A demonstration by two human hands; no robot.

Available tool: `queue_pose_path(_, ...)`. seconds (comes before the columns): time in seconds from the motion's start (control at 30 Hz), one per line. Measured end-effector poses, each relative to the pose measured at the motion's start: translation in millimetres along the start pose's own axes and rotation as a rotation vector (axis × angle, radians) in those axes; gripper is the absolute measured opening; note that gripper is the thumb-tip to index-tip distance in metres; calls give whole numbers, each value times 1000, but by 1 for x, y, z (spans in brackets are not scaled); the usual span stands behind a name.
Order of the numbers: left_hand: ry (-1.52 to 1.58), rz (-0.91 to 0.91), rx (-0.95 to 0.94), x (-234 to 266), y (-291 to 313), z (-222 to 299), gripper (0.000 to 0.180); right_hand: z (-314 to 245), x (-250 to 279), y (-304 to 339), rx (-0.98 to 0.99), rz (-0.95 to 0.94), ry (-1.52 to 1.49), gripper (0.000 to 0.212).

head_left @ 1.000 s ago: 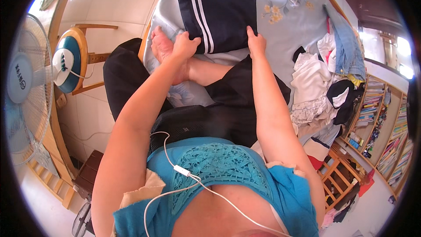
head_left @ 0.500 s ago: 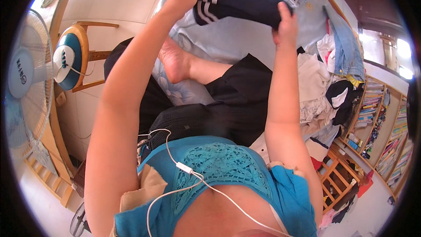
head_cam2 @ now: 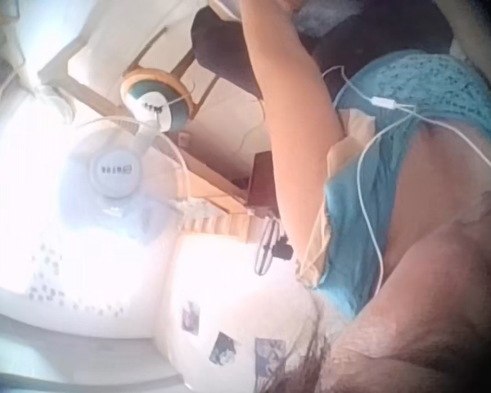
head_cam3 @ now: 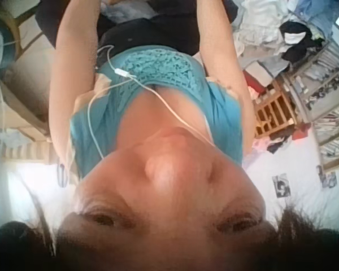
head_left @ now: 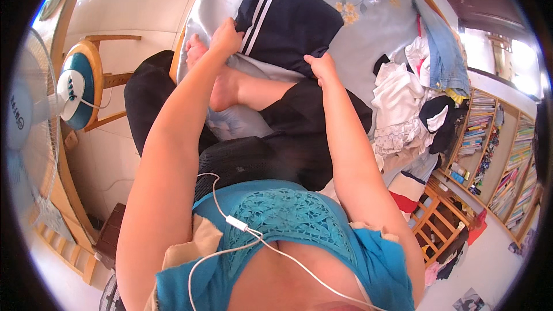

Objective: The person folds a pair of dark track pants with white stripes on a bed, smoothing the fabric and folding it into a compact rectangle. They then pick up a pair of light blue denim shorts, fold them neatly, and place them on top of the folded pants.

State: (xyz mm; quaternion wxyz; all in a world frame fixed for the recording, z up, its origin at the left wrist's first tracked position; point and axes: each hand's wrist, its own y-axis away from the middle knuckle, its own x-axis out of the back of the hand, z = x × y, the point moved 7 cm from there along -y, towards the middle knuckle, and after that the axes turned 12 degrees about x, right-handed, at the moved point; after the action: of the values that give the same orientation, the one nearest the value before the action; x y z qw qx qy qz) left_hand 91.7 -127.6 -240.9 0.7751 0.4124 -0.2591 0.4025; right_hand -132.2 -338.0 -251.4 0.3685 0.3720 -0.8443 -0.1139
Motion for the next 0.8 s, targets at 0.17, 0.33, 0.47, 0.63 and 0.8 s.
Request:
queue_pose_path(0.17, 3, 20, -22, 6, -1, 0, 44, -10, 12, 3, 79, 46, 71, 60)
queue_pose_path(0.33, 2, 344, -506, 40, 33, 64, 51, -77, 65, 23, 357, 539, 529, 52)
queue_pose_path(0.47, -199, 239, -810, 7, 55, 95, 64, -180, 57, 29, 1058, 788, 620, 48)
queue_pose_path(0.63, -466, 126, -612, -34, 44, 57, 65, -239, -12, 42, 1407, 544, 767, 46)
queue_pose_path(0.8, -405, 79, -666, -43, 44, 65, 63, -131, -42, -54, 1180, 163, 950, 55)
